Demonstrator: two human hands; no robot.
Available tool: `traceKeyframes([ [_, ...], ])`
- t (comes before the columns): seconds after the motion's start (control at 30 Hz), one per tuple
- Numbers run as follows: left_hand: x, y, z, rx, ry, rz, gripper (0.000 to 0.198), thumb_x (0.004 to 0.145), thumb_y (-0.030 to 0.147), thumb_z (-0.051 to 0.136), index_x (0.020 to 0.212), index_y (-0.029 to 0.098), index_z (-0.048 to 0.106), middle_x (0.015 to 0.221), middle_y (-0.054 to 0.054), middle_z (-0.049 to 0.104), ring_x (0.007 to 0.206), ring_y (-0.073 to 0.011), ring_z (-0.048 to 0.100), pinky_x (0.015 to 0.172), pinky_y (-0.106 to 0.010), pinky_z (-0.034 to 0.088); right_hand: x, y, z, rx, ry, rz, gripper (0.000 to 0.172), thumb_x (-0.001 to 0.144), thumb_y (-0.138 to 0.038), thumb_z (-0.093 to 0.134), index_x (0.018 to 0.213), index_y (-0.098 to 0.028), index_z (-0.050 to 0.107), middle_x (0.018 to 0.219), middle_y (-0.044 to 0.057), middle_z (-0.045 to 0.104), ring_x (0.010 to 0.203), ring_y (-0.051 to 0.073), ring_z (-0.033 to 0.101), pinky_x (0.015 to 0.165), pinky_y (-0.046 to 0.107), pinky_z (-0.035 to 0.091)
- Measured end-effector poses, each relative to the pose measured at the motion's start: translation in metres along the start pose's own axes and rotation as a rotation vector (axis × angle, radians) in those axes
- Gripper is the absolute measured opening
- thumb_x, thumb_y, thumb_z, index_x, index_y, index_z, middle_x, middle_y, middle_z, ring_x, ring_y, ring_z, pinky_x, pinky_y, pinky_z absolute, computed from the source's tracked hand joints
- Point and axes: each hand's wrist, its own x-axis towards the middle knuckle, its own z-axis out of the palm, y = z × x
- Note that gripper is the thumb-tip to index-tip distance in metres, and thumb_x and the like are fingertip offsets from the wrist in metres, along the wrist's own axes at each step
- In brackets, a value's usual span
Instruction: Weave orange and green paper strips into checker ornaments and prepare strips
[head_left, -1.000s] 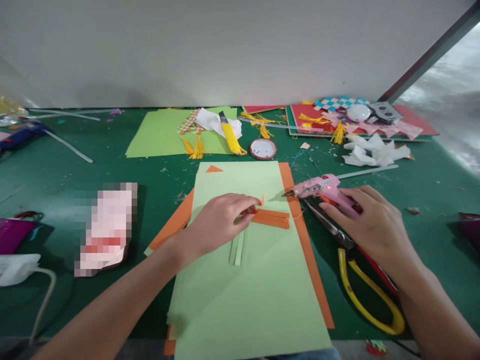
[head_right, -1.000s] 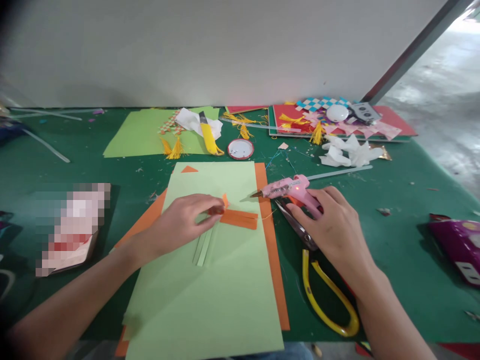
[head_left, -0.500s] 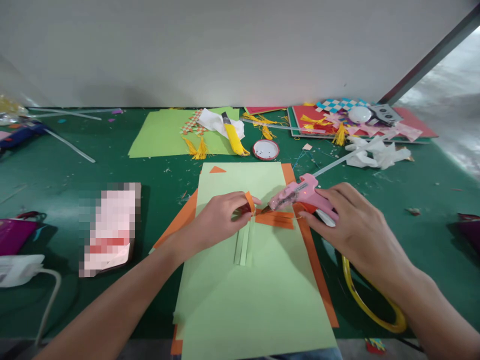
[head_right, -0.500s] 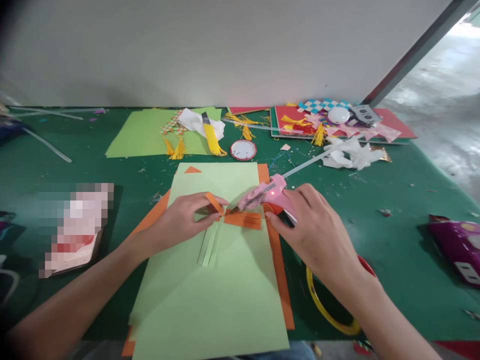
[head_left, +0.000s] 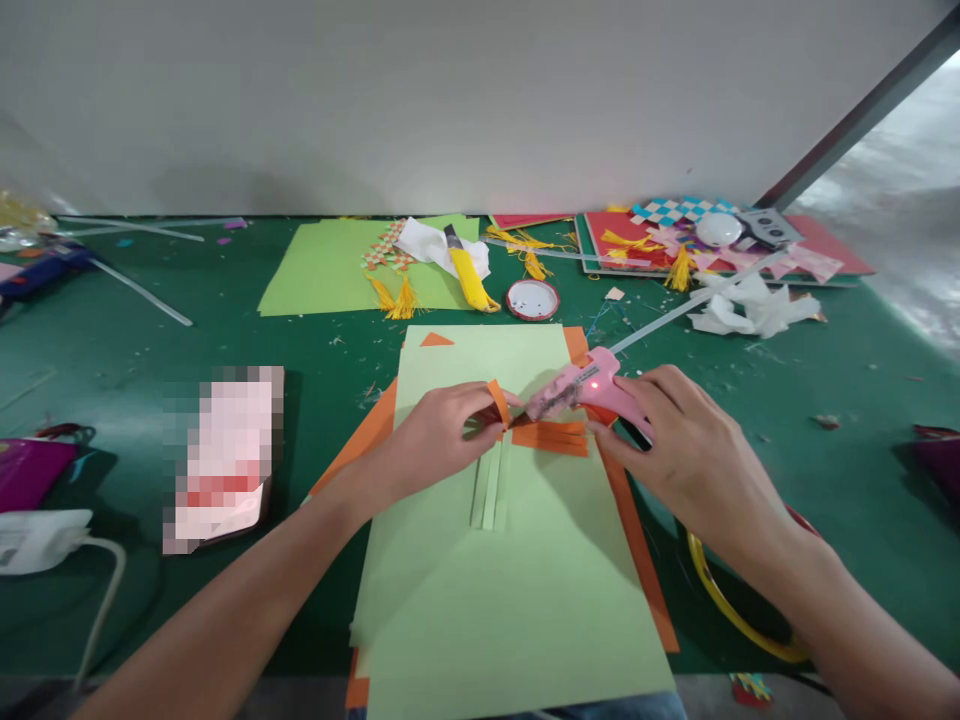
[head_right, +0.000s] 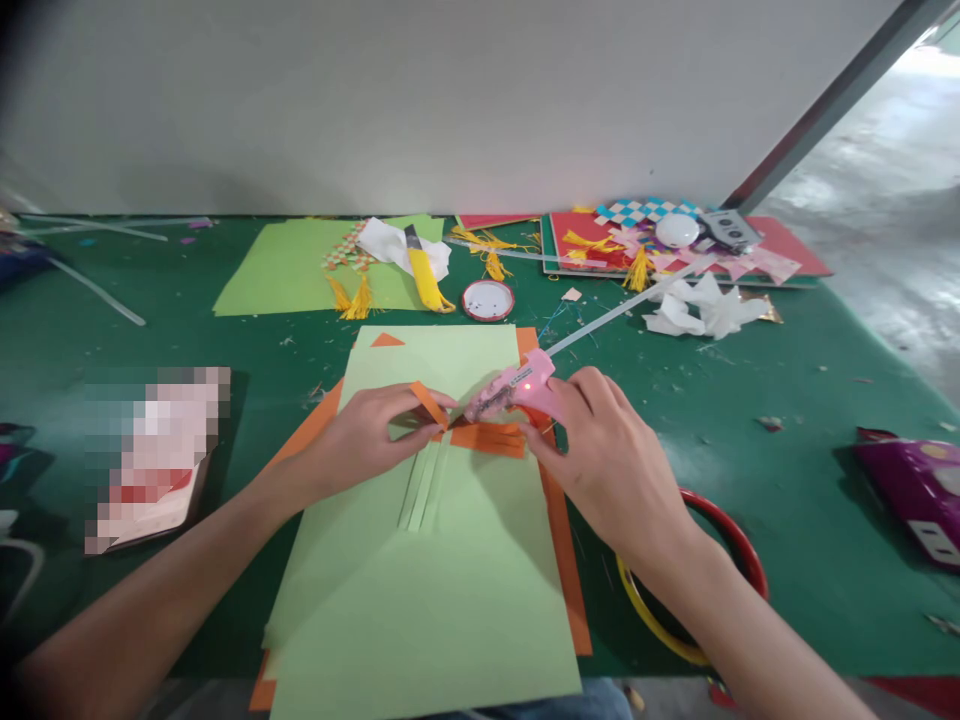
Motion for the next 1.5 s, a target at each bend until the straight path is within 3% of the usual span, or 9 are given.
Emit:
traceKeyframes([
  [0.4,0.0008,0.0031,-0.0013,-0.017,0.003,0.005,0.016,0.086,0.012,0.054,0.095,0.020,0.064,0.102,-0.002,0.069,0.084,-0.0134,0.065,0.079,-0.025,0.053,0.0018,-0.0051,-0.0070,0.025,-0.018,0.011,0.025,0.092,-0.036,0.045,0.100,-0.015,0.057,0.096,0.013,0.057,0.091,0.025,0.052,0.076,0.040,0.050],
  [1.13,-0.0002,0.0007,-0.0003,-0.007,-0.001,-0.004,0.014,0.089,0.017,0.052,0.096,0.019,0.064,0.102,-0.002,0.068,0.086,-0.0143,0.065,0.080,-0.026,0.054,0.0016,-0.0049,-0.0078,0.017,0.017,-0.002,0.024,0.092,-0.035,0.046,0.102,-0.015,0.056,0.093,0.011,0.053,0.089,0.024,0.053,0.076,0.039,0.051],
  [1.5,-0.0019,0.0018,0.0027,0.115,0.040,0.100,0.030,0.087,0.009,0.048,0.114,0.021,0.055,0.104,-0.003,0.061,0.082,-0.0113,0.062,0.079,-0.025,0.049,0.0000,-0.0057,-0.0086,0.004,0.013,0.014,0.024,0.091,-0.037,0.047,0.102,-0.018,0.057,0.096,0.011,0.054,0.090,0.025,0.054,0.072,0.039,0.051],
])
